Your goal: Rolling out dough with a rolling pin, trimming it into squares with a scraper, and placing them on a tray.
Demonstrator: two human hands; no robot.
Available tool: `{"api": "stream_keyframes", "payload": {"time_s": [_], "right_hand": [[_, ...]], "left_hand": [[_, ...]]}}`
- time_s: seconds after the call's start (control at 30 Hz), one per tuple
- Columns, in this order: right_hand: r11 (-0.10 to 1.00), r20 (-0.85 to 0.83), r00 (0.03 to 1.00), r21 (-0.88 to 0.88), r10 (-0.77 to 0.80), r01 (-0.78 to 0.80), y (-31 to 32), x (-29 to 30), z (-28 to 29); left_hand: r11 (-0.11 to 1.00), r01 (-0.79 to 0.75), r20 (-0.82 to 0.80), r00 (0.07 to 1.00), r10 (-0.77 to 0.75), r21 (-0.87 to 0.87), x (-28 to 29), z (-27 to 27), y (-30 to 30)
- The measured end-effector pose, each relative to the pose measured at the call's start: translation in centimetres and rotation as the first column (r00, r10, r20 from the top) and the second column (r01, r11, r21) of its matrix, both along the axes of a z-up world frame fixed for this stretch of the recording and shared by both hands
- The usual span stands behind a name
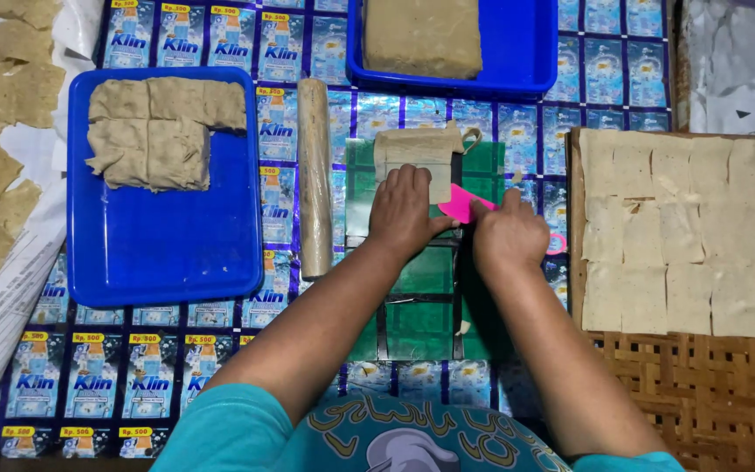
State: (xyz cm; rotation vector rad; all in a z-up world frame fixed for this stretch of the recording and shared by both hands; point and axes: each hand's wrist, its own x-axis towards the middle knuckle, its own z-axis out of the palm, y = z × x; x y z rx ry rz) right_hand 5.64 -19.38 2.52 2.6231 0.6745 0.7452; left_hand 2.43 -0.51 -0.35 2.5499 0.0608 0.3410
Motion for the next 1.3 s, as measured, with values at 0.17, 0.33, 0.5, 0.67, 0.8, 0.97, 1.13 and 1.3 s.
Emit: {"api": "stream_keyframes", "payload": {"time_s": [0.17, 0.33, 0.5, 0.67, 0.8, 0.97, 1.13, 1.3], "right_hand": [[0.993, 0.036, 0.997, -0.095, 0.074, -0.07, 2.2, 3.5, 2.3], [0.989, -0.003, 0.991, -0.051, 0.137, -0.137, 4.3, 2.8, 6.3], [0.998, -0.35, 0.935, -0.016, -0.057, 0.055, 2.1, 1.0, 10.5], [0.992, -0.574, 0.811, -0.016, -0.112, 0.126, -1.2, 0.1, 5.5], [0.979, -0.653, 0.747, 0.045, -0.123, 0.2, -0.7, -1.8, 6.1], [0.951, -0.734, 0.679, 0.203, -0.009, 0.232, -0.2, -2.1, 4.8], [0.379, -0.69, 0.528, 0.719, 0.495, 0.583, 2.4, -2.4, 3.3], [-0.342, -0.294, 0.373, 0.154, 0.88, 0.927, 3.7, -2.9, 3.0]], "left_hand": [[0.998, 0.005, -0.045, 0.999, -0.007, -0.058, 2.7, -2.0, -0.3], [0.932, -0.197, -0.045, 0.98, 0.193, -0.305, 2.8, -0.3, -0.7], [0.799, -0.324, -0.185, 0.946, 0.266, -0.507, 2.4, 0.8, 0.5], [0.667, -0.461, -0.332, 0.887, 0.321, -0.585, 2.9, -0.2, 2.6], [0.406, -0.501, -0.34, 0.848, 0.407, -0.764, 2.6, 0.3, 4.8], [0.571, -0.444, -0.22, 0.881, 0.419, -0.691, 0.6, 6.9, 5.4], [0.822, -0.178, -0.006, 0.978, 0.208, -0.54, -1.5, 13.6, 3.9], [0.411, -0.162, -0.142, 0.987, 0.079, -0.897, -1.8, 13.1, 1.5]]}}
